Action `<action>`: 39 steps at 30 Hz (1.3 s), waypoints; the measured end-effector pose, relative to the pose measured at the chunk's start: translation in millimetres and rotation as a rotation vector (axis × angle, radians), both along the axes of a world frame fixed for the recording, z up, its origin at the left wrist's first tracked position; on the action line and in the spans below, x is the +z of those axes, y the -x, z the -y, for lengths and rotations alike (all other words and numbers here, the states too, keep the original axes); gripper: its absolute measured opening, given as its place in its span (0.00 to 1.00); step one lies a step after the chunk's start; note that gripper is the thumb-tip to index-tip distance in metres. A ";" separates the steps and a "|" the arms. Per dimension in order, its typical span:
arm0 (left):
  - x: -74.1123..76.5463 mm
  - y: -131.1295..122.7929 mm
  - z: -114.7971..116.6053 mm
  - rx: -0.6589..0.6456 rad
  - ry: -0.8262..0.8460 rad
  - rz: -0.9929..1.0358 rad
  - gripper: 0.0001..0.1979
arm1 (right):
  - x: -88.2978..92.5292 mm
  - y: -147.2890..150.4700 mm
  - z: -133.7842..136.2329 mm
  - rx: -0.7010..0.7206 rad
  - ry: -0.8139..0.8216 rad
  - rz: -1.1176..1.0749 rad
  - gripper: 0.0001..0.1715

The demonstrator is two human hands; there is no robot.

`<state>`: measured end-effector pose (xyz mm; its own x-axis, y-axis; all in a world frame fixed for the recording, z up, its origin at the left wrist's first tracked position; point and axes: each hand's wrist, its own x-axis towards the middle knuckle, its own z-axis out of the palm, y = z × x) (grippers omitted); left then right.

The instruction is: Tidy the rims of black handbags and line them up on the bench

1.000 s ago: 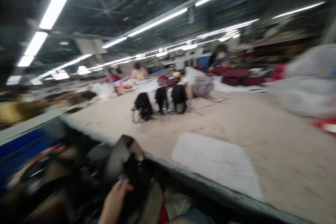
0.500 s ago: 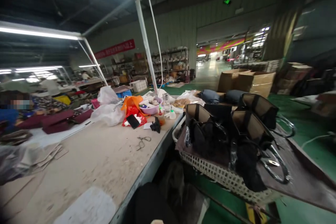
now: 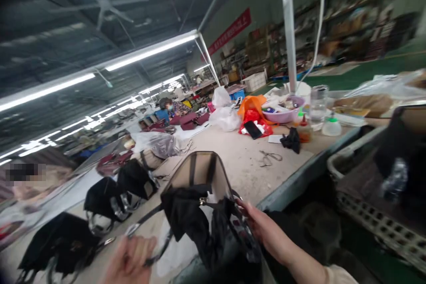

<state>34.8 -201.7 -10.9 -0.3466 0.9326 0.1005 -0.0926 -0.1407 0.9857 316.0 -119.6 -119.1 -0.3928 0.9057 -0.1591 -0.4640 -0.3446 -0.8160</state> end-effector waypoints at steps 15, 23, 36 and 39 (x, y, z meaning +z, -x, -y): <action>-67.1 13.4 -26.2 0.029 0.056 0.098 0.22 | 6.2 4.0 5.9 -0.121 -0.283 0.500 0.37; -68.5 31.3 -23.2 0.023 0.311 -0.590 0.26 | 22.7 8.3 1.7 0.023 -0.606 0.867 0.30; -62.6 18.4 -54.8 -0.102 0.460 -0.927 0.18 | 140.5 39.6 -55.4 0.142 -1.205 1.439 0.15; -65.2 17.8 -52.7 -0.109 0.436 -0.898 0.17 | 139.3 80.7 -88.8 0.604 -1.125 1.571 0.29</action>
